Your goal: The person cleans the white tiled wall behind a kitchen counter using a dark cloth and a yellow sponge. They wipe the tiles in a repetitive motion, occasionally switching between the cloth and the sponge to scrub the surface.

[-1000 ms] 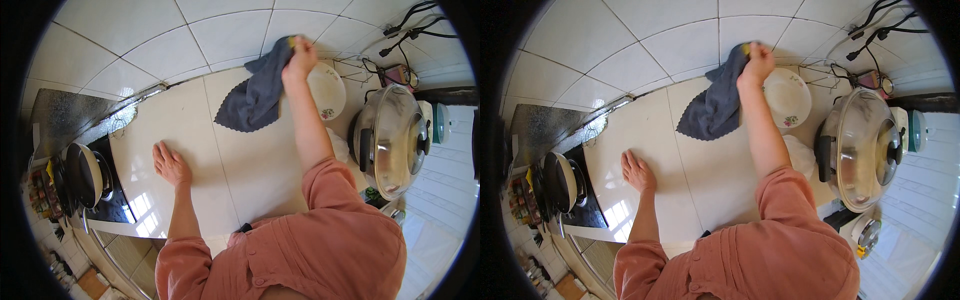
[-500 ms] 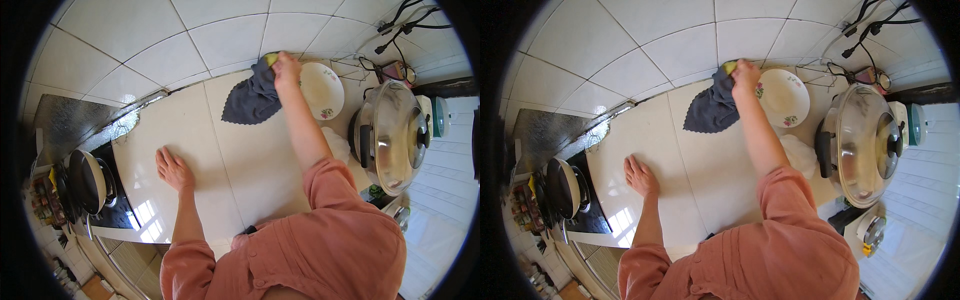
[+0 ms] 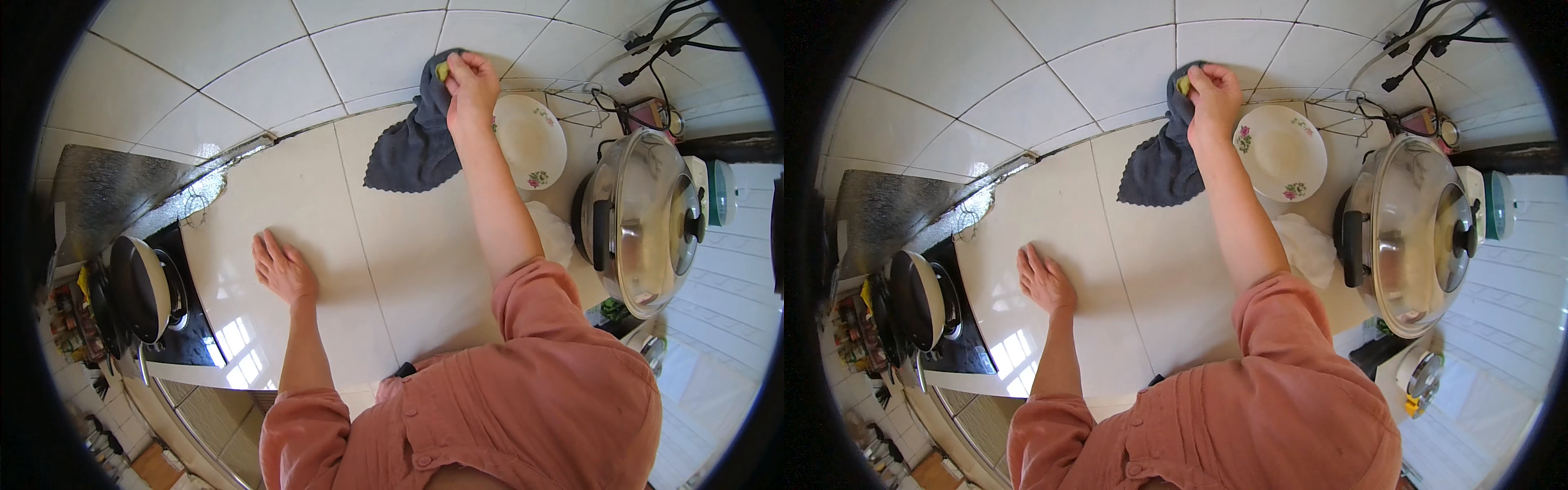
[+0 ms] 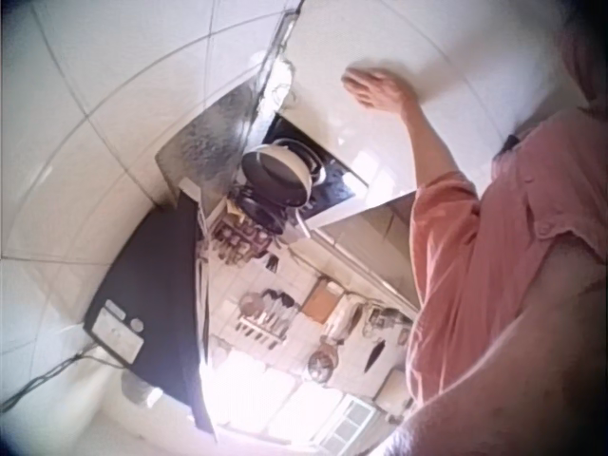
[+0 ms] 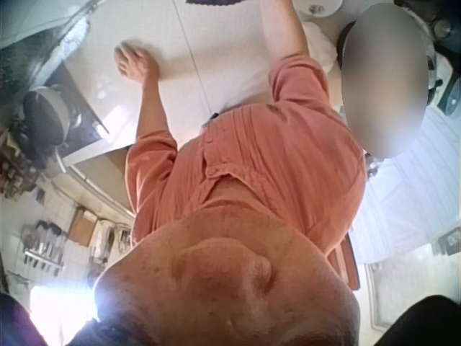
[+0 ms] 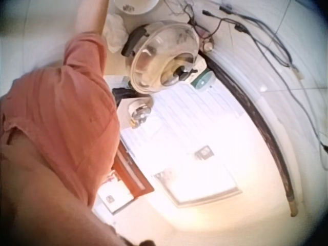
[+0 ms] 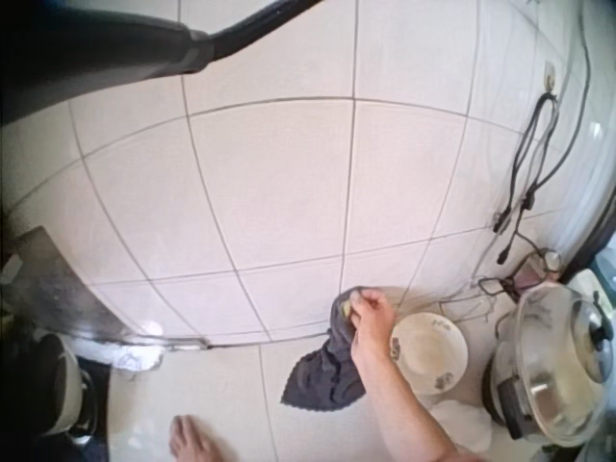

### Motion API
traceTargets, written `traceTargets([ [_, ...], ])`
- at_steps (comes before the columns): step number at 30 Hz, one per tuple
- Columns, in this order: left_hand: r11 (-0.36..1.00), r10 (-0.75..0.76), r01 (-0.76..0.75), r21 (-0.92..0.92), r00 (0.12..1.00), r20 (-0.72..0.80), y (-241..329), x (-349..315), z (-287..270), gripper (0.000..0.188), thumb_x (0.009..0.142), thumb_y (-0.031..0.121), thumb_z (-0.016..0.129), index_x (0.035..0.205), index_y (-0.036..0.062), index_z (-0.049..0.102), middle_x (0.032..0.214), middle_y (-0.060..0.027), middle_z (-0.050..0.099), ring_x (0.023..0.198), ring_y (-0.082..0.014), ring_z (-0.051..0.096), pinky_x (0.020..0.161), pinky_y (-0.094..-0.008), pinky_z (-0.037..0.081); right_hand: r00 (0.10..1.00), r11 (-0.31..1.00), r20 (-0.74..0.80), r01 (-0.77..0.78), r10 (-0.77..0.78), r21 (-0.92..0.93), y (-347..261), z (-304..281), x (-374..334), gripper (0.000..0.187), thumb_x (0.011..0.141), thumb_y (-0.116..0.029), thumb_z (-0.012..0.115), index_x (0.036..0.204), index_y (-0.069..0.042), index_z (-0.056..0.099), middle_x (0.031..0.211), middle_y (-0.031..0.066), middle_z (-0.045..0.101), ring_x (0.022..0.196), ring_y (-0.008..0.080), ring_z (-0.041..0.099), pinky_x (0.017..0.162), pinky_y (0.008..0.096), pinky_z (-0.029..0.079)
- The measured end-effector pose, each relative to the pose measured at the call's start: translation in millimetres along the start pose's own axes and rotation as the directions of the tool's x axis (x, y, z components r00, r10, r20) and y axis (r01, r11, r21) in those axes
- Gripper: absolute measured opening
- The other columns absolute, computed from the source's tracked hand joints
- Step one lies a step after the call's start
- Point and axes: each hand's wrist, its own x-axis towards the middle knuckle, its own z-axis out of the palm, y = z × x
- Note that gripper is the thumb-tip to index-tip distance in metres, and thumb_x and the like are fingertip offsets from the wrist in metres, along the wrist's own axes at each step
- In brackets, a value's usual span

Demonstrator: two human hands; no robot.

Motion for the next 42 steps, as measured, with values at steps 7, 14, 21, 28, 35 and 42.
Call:
traceTargets([
  [7,1.000,0.026,-0.026,-0.005,1.000,-0.013,4.8,7.1,2.8,0.053,0.106,0.029,0.041,0.157,0.0157,0.042,0.166,-0.0089,0.034,0.154,-0.0252,0.028,0.124,-0.0461,0.020,0.958,0.945,-0.101,-0.281,0.267,-0.169,38.1,-35.7,12.5,0.022,0.082,-0.004,0.085,0.096,-0.003,0.068,0.085,0.0036,0.067,0.075,0.0132,0.064,0.067,0.0252,0.052],
  [14,1.000,0.015,-0.015,-0.016,1.000,0.012,4.1,5.4,0.3,0.053,0.106,0.029,0.042,0.157,0.0152,0.041,0.166,-0.0091,0.034,0.154,-0.0256,0.029,0.124,-0.0467,0.020,0.992,0.944,0.031,-0.110,0.125,-0.311,40.2,-12.3,-11.3,0.019,0.085,-0.003,0.083,0.097,-0.002,0.068,0.084,0.0040,0.069,0.074,0.0130,0.064,0.069,0.0273,0.054],
  [21,1.000,0.004,-0.004,-0.018,1.000,-0.008,0.6,0.7,-1.3,0.051,0.106,0.028,0.042,0.156,0.0160,0.043,0.165,-0.0089,0.035,0.153,-0.0265,0.030,0.124,-0.0469,0.021,0.984,0.985,0.166,-0.034,0.063,-0.168,12.3,39.8,-32.8,0.017,0.082,0.000,0.083,0.094,0.002,0.070,0.086,0.0062,0.072,0.074,0.0119,0.065,0.069,0.0250,0.053],
  [28,1.000,0.006,-0.006,-0.018,1.000,-0.016,3.1,8.5,2.5,0.052,0.106,0.029,0.042,0.157,0.0177,0.042,0.166,-0.0077,0.035,0.153,-0.0263,0.030,0.124,-0.0470,0.020,0.964,0.931,0.173,-0.132,0.200,-0.341,65.2,23.8,-42.0,0.012,0.085,0.001,0.076,0.096,0.005,0.073,0.084,0.0079,0.072,0.074,0.0129,0.065,0.068,0.0271,0.051],
  [35,0.999,0.023,-0.023,-0.044,1.000,-0.015,7.3,5.2,-2.3,0.051,0.105,0.028,0.043,0.155,0.0151,0.043,0.165,-0.0080,0.037,0.153,-0.0263,0.030,0.124,-0.0467,0.020,0.959,0.891,0.283,0.116,0.016,-0.440,80.6,33.2,-45.9,0.008,0.086,0.000,0.077,0.093,0.003,0.077,0.081,0.0033,0.073,0.072,0.0088,0.063,0.069,0.0253,0.052],
  [42,0.999,-0.028,0.027,-0.044,0.999,-0.020,0.5,3.0,-0.9,0.050,0.105,0.028,0.043,0.154,0.0155,0.045,0.165,-0.0084,0.036,0.153,-0.0270,0.030,0.125,-0.0465,0.020,0.994,0.957,0.111,0.044,-0.012,-0.287,61.3,36.8,-53.4,0.011,0.088,0.000,0.076,0.099,0.003,0.075,0.095,0.0085,0.075,0.083,0.0137,0.069,0.079,0.0265,0.055],
])
